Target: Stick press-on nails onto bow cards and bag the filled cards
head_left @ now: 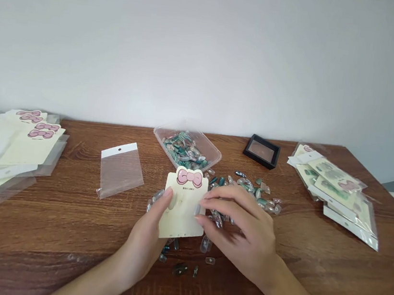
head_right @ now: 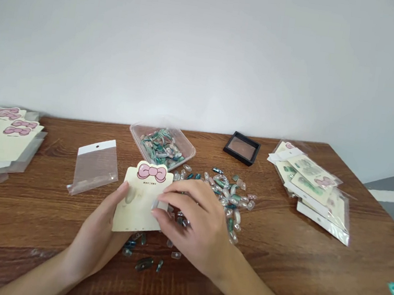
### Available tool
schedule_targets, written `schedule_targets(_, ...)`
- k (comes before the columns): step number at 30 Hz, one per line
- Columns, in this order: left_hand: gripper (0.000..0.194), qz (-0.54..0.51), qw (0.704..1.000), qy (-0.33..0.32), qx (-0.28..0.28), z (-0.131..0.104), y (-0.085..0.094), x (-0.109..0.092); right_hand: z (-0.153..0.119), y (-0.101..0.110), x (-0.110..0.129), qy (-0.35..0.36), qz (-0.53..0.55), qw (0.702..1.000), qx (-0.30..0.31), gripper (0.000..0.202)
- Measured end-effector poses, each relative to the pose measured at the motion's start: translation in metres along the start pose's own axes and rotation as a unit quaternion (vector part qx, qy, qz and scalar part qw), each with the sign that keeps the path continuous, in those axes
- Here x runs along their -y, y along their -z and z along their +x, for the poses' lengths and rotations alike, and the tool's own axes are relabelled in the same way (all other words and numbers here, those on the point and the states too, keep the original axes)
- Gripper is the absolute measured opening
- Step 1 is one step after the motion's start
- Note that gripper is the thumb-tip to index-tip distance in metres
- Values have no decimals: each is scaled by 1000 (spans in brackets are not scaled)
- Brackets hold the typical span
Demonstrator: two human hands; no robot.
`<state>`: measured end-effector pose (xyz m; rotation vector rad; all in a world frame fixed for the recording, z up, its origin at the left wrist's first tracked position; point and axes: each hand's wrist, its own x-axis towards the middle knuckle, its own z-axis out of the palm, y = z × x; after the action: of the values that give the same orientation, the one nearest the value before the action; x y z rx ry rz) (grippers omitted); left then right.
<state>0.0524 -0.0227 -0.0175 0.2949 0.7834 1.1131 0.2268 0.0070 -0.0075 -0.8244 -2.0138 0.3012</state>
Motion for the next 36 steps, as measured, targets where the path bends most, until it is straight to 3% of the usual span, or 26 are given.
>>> schedule_targets(9, 38, 10, 998, 16, 57, -4, 10, 12, -5, -4, 4, -1, -9, 1000, 2, 20)
schedule_targets(25, 41, 30, 998, 21, 55, -3, 10, 12, -6, -7, 2, -18, -4, 1000, 20, 18)
schedule_targets(28, 38, 82, 995, 8, 50, -4, 8, 10, -7, -8, 1, -38, -10, 999, 36, 13)
schedule_targets(31, 37, 157, 987, 17, 2, -6, 9, 9, -9, -8, 0, -33, -22, 998, 43, 13)
schedule_targets(36, 36, 229, 973, -8, -7, 0, 12, 5, -8, -8, -2, -29, -44, 998, 46, 26)
